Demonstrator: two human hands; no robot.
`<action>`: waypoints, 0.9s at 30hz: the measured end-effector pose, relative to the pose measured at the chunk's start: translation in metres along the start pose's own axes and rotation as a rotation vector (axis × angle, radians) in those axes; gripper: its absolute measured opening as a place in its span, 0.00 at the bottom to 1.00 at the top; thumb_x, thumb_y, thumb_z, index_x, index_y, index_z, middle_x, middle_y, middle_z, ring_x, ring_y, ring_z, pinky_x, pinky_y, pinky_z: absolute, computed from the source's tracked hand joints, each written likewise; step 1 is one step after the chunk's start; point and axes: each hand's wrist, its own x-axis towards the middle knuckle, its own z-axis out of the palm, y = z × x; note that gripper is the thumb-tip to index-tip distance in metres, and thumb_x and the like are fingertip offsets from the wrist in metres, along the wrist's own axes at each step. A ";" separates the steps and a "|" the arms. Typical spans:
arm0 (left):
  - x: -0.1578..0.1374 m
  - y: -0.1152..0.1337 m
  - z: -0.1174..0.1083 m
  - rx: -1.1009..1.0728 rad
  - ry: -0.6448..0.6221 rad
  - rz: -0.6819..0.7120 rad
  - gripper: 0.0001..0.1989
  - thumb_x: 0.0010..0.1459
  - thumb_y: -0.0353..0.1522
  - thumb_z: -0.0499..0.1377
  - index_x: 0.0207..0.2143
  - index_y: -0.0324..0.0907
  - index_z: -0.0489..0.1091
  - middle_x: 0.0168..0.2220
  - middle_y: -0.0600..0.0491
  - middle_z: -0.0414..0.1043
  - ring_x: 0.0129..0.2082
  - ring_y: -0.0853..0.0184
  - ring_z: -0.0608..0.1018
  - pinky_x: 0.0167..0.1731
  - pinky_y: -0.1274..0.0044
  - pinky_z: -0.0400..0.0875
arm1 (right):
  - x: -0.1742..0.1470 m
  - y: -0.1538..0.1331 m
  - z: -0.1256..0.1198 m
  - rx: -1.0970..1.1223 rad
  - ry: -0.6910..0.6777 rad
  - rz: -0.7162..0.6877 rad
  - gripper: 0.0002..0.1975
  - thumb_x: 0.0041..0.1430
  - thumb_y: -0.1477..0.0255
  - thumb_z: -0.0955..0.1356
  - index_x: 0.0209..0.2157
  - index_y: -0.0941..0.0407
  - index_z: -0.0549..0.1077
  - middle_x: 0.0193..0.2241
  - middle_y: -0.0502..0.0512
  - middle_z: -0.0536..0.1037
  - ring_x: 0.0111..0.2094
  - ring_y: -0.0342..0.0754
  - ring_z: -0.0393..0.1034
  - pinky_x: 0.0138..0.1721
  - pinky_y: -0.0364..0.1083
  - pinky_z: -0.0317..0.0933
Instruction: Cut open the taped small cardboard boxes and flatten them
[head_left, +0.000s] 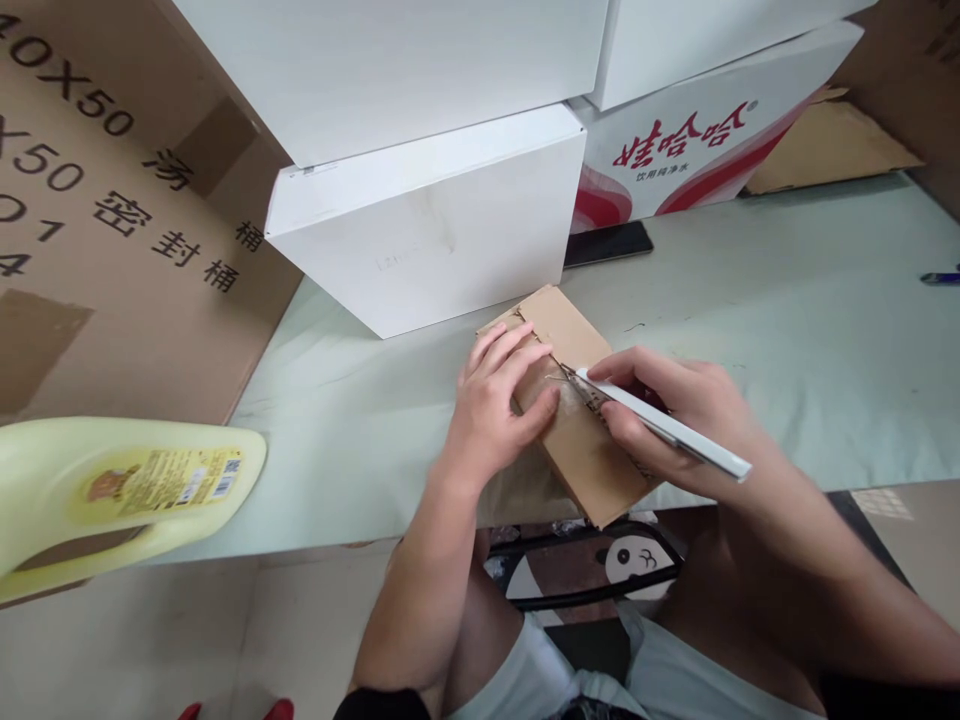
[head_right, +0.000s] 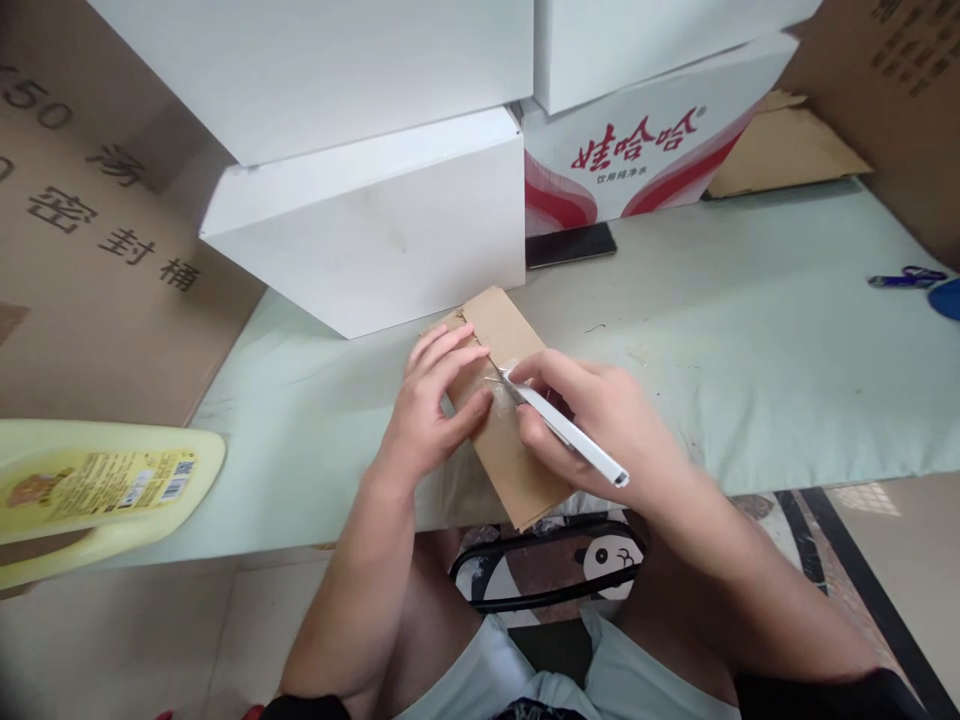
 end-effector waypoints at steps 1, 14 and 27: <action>0.000 0.000 0.000 -0.003 0.000 0.004 0.18 0.68 0.45 0.59 0.56 0.50 0.72 0.68 0.49 0.68 0.72 0.51 0.63 0.70 0.52 0.60 | 0.000 -0.001 -0.001 0.004 -0.003 0.001 0.06 0.63 0.67 0.65 0.38 0.51 0.72 0.26 0.49 0.81 0.21 0.45 0.70 0.25 0.44 0.60; 0.001 -0.001 0.002 0.011 0.027 0.004 0.18 0.67 0.44 0.60 0.54 0.48 0.75 0.66 0.48 0.71 0.70 0.51 0.65 0.69 0.54 0.60 | -0.004 -0.005 0.006 -0.164 0.016 -0.064 0.06 0.59 0.74 0.64 0.28 0.52 0.64 0.20 0.46 0.68 0.18 0.42 0.59 0.21 0.43 0.52; 0.003 0.001 -0.003 0.046 0.019 -0.036 0.18 0.63 0.42 0.63 0.53 0.49 0.76 0.65 0.50 0.72 0.69 0.52 0.67 0.70 0.56 0.59 | -0.014 0.014 -0.018 0.167 0.314 -0.185 0.08 0.54 0.77 0.65 0.26 0.52 0.74 0.16 0.44 0.68 0.15 0.40 0.58 0.16 0.43 0.50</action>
